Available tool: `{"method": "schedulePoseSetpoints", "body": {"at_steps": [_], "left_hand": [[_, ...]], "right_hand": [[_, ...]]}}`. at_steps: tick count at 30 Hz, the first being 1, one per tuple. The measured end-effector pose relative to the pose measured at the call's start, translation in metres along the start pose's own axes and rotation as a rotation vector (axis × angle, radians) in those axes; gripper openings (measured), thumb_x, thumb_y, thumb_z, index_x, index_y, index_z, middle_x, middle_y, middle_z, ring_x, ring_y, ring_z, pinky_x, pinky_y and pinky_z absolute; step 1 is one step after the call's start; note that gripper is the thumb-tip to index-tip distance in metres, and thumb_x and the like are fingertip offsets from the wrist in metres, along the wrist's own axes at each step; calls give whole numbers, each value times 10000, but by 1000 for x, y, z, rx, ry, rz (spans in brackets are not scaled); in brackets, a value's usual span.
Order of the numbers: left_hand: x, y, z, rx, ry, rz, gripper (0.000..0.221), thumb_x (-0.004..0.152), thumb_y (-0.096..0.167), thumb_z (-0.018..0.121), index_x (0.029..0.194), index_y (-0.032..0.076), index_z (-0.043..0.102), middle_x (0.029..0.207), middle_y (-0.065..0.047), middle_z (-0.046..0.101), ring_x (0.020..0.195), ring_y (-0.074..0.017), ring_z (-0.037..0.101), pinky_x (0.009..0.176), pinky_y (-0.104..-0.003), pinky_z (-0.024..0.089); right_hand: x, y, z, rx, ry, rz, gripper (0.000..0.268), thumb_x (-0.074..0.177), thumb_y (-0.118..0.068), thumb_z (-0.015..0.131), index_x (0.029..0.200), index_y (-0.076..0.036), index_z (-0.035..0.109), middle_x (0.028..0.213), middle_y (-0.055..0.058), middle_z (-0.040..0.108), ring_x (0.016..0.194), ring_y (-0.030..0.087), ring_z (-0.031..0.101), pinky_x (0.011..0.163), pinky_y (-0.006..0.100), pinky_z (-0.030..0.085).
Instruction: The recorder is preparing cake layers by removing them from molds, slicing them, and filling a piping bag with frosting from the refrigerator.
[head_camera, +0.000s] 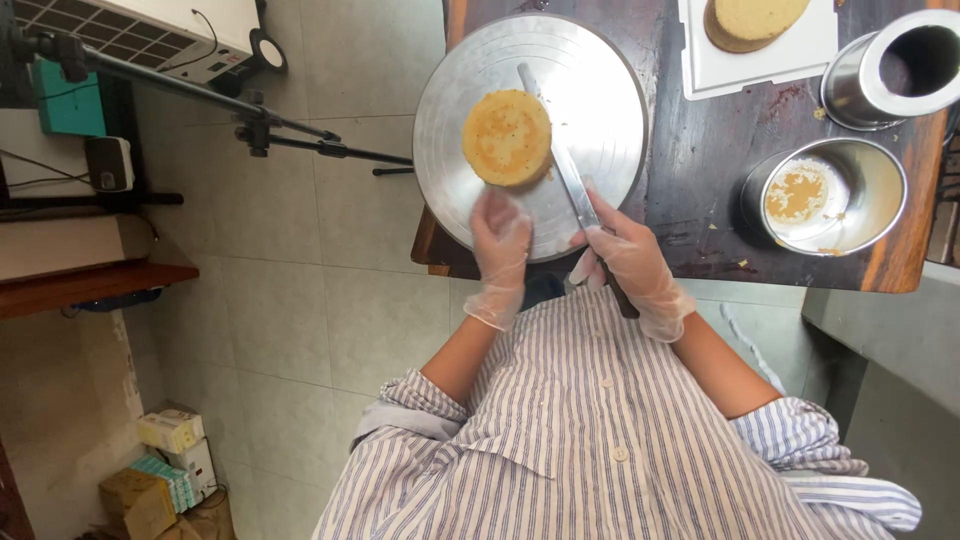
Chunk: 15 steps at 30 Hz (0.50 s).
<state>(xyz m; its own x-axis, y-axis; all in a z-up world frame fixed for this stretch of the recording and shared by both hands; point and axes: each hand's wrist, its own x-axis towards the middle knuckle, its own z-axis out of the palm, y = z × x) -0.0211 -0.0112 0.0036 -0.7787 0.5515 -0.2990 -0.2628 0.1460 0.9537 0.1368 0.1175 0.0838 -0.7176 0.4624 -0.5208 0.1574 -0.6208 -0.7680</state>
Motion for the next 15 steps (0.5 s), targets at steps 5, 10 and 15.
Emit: {"method": "schedulePoseSetpoints", "body": {"at_steps": [5,10,15], "left_hand": [[35,45,-12,688,22,399,1149,756,346,859,1591,-10,155,1605,-241,334,1495,-380,323,1216,-528,199],[59,30,-7,876,16,404,1306,722,528,892,1606,-20,102,1667,-253,238,1576,-369,200,1202,-641,-108],[51,29,-3,818,28,330,1271,796,549,842,1641,-16,78,1702,-218,271,1603,-302,252,1243,-627,-192]], "right_hand": [[-5,-3,-2,-79,-6,-46,603,1003,-92,496,1594,-91,377,994,99,680,592,120,635,492,247,503],[-27,30,-19,-6,-9,-42,611,996,-86,515,1586,-64,356,1009,128,725,585,116,621,477,252,499],[-25,35,-18,45,-20,-56,608,1013,-85,508,1599,-47,351,1047,139,730,595,115,610,500,235,501]]}}
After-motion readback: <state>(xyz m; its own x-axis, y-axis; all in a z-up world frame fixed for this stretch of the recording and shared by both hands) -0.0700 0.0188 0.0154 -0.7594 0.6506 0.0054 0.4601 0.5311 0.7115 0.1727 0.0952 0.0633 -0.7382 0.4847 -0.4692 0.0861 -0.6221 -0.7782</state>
